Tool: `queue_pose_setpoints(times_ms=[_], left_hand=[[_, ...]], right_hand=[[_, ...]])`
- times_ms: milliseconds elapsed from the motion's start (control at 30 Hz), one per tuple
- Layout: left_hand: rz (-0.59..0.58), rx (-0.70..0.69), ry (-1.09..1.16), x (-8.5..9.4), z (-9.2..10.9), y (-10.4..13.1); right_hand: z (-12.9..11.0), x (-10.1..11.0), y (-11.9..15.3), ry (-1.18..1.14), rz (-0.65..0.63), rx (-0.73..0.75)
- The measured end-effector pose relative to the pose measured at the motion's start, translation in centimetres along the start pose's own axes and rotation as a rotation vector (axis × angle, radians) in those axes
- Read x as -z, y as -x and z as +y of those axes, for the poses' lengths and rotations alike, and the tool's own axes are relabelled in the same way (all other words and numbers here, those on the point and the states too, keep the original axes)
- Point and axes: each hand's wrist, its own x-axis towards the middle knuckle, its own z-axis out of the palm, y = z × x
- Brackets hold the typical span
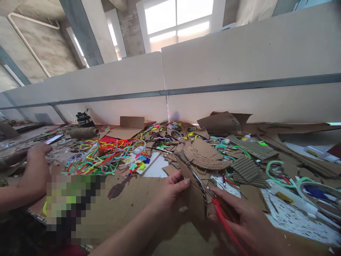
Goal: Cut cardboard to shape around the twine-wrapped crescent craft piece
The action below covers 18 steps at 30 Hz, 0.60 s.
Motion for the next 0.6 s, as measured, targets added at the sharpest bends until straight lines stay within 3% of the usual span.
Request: queue_pose_setpoints(times_ms=[233, 400, 600], left_hand=[[-0.024, 0.003, 0.023, -0.6, 0.2, 0.3], [-0.087, 0.022, 0.02, -0.2, -0.1, 0.1], [-0.071, 0.023, 0.057, -0.3, -0.1, 0.3]], right_hand=[[-0.5, 0.3, 0.3, 0.035, 0.078, -0.038], [-0.9, 0.5, 0.1, 0.046, 0.057, 0.027], [-2.3, 1.1, -0.5, -0.002, 0.013, 0.034]])
